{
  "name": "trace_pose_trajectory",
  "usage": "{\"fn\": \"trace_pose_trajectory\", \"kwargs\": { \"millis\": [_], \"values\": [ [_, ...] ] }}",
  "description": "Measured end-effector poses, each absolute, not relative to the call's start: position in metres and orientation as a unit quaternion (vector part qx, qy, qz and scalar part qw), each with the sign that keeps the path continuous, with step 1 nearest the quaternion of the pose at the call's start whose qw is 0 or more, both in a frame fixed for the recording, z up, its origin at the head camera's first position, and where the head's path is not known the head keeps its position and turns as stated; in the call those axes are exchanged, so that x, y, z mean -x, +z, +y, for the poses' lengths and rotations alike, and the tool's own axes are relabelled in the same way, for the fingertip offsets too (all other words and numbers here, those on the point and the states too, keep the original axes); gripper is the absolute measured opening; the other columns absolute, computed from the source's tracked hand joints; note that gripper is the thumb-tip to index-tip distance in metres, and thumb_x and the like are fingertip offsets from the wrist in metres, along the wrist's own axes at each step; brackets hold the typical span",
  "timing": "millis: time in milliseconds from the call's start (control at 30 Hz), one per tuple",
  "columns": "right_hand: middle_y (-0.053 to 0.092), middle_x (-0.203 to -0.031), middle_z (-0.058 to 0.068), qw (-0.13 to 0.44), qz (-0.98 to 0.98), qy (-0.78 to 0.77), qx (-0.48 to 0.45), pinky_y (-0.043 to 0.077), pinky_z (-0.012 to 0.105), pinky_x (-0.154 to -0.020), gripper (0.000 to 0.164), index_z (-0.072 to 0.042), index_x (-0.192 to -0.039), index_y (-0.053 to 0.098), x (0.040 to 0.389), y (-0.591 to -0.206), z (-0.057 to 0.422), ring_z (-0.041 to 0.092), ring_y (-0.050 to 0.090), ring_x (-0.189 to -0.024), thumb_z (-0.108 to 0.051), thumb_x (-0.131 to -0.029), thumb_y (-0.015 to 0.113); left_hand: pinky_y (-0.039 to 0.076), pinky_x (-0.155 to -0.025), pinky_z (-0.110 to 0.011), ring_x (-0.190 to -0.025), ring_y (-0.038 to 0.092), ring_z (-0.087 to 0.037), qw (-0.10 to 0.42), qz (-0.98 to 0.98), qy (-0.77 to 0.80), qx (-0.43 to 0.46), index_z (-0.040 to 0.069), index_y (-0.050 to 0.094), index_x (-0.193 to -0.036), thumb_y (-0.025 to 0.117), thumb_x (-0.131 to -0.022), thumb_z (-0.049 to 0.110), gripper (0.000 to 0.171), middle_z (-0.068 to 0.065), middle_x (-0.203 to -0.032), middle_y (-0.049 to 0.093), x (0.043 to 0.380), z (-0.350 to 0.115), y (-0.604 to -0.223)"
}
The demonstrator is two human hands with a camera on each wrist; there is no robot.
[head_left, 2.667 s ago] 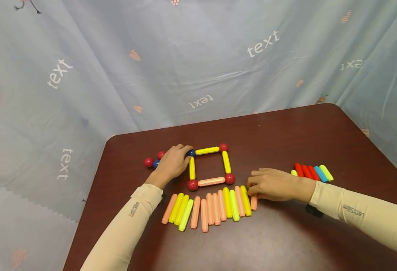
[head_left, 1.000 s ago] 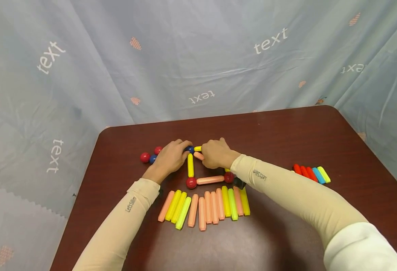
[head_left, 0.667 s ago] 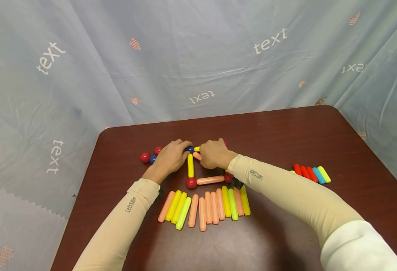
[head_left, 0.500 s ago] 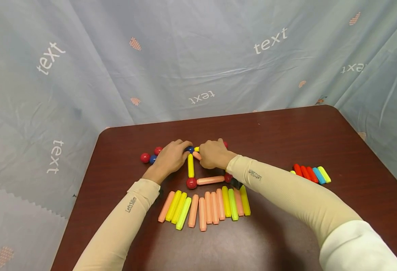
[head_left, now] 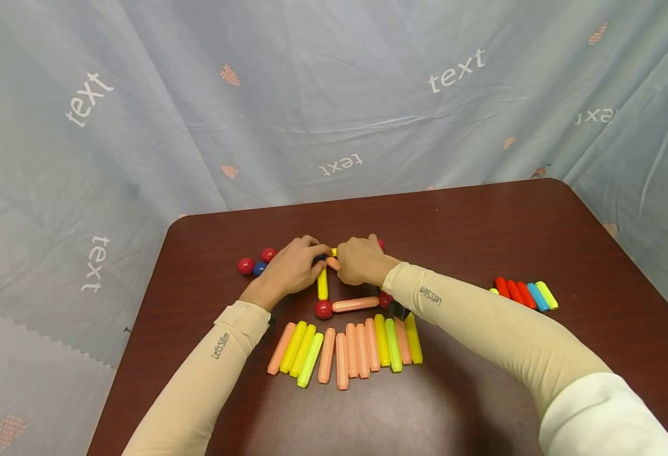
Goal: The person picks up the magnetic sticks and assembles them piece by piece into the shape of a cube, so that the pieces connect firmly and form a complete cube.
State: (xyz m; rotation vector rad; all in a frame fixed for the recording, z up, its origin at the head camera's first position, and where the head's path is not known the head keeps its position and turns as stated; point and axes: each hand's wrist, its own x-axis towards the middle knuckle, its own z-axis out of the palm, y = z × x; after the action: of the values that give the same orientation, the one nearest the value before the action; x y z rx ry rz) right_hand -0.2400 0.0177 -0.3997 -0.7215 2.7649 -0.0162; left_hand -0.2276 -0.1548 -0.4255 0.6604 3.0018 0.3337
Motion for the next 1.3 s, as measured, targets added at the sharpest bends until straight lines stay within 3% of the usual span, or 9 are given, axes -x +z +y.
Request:
{"fn": "trace_pose_trajectory", "kwargs": {
  "millis": [400,600,833,1033,1300],
  "values": [
    [0.052,-0.069,0.0,0.144,0.958,-0.017,0.247,0.04,0.044,-0.085,0.031,-0.017,-0.078,0.06,0.24,-0.405,0.019,0.021,0.057,-0.071,-0.035,-0.103,0.056,0.047,-0.111,-0.047,-0.128,0.057,-0.037,0.033,0.969,0.106,-0.219,0.018,0.071,-0.128,0.063,-0.101,0.027,0.03,-0.017,-0.141,0.058,0.227,-0.149,-0.426],
    [0.055,-0.072,0.001,0.14,0.959,-0.015,0.245,0.043,0.047,-0.088,0.032,-0.016,-0.083,0.061,0.24,-0.406,0.02,0.022,0.06,-0.073,-0.038,-0.104,0.053,0.053,-0.102,-0.049,-0.125,0.056,-0.037,0.017,0.97,0.092,-0.225,0.019,0.073,-0.126,0.064,-0.1,0.027,0.028,-0.015,-0.143,0.056,0.227,-0.146,-0.426],
    [0.061,-0.074,0.002,0.141,0.957,-0.028,0.253,0.045,0.047,-0.089,0.03,-0.015,-0.094,0.065,0.242,-0.401,0.028,0.021,0.061,-0.075,-0.041,-0.103,0.056,0.055,-0.094,-0.051,-0.123,0.052,-0.035,0.02,0.97,0.082,-0.226,0.021,0.073,-0.125,0.065,-0.099,0.031,0.029,-0.012,-0.144,0.055,0.229,-0.142,-0.425],
    [0.072,-0.09,0.002,0.124,0.955,-0.049,0.264,0.048,0.045,-0.086,0.031,-0.011,-0.113,0.07,0.244,-0.377,0.088,0.019,0.064,-0.08,-0.037,-0.097,0.067,0.053,-0.097,-0.051,-0.126,0.051,-0.035,0.027,0.97,0.086,-0.228,0.022,0.074,-0.124,0.063,-0.101,0.033,0.028,-0.012,-0.145,0.055,0.231,-0.136,-0.426],
    [0.071,-0.087,0.0,0.126,0.966,-0.079,0.213,0.053,0.036,-0.07,0.022,-0.01,-0.105,0.07,0.231,-0.365,0.218,0.013,0.062,-0.07,-0.028,-0.094,0.072,0.049,-0.099,-0.055,-0.129,0.047,-0.036,0.051,0.97,0.088,-0.222,0.024,0.073,-0.126,0.063,-0.099,0.027,0.029,-0.012,-0.147,0.052,0.234,-0.135,-0.428]
  ]
}}
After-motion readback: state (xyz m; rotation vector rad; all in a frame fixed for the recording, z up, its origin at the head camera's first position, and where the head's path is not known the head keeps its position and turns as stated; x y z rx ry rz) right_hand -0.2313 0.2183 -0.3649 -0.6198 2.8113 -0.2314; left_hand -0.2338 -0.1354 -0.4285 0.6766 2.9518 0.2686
